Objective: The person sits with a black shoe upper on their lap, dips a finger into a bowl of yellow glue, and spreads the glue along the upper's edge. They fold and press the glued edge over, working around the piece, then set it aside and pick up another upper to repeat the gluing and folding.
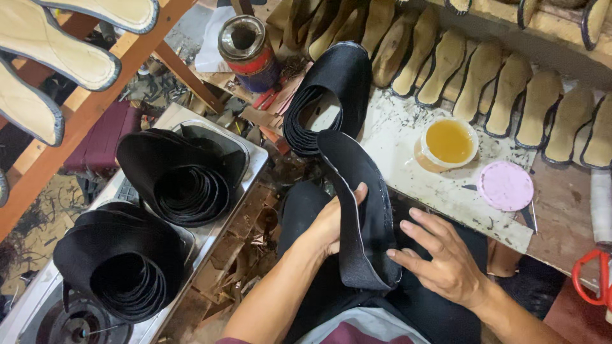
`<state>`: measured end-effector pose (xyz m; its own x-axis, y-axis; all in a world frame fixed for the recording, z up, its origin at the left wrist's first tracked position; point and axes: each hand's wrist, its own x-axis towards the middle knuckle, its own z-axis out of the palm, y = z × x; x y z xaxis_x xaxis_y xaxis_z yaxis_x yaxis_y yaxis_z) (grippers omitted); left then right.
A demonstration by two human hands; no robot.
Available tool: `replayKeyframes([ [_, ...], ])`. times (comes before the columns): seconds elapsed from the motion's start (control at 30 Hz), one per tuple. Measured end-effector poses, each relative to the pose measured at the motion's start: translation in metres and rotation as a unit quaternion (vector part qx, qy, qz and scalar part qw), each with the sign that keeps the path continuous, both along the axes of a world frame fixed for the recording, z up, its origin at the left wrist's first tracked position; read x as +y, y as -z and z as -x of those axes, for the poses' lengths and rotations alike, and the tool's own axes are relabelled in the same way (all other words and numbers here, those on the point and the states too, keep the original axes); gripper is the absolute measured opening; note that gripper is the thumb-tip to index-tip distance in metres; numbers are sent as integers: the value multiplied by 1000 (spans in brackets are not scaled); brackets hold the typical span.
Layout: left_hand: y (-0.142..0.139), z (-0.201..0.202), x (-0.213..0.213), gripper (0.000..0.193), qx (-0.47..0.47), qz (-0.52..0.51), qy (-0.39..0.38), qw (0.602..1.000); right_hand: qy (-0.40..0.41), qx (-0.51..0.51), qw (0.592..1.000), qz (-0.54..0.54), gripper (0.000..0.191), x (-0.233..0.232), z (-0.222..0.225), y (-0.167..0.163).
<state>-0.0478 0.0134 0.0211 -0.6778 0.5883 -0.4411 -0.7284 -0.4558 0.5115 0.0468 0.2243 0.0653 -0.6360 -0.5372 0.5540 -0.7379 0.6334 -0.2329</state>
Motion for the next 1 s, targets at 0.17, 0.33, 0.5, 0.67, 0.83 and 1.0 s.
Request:
replayKeyframes([
  [0.17,0,-7,0,42,62,-55,74,994,46,23,999,11,38,1,7,2],
  [0.33,11,-17,-1,35,36,-75,95,992,95,26,994,45,43,3,18,0],
  [0.5,7,-22,-1,38,84,-103,145,980,123,10,990,66,46,6,20,-4],
  [0.67,0,-21,3,36,46,-33,85,995,187,-46,974,122,46,12,5,10],
  [0.83,16,-19,15,51,158,49,-108,980,142,-169,948,230,79,3,-46,42],
  [1.0,32,-51,51,47,157,203,-156,954,89,-249,857,442,123,-20,-97,72],
])
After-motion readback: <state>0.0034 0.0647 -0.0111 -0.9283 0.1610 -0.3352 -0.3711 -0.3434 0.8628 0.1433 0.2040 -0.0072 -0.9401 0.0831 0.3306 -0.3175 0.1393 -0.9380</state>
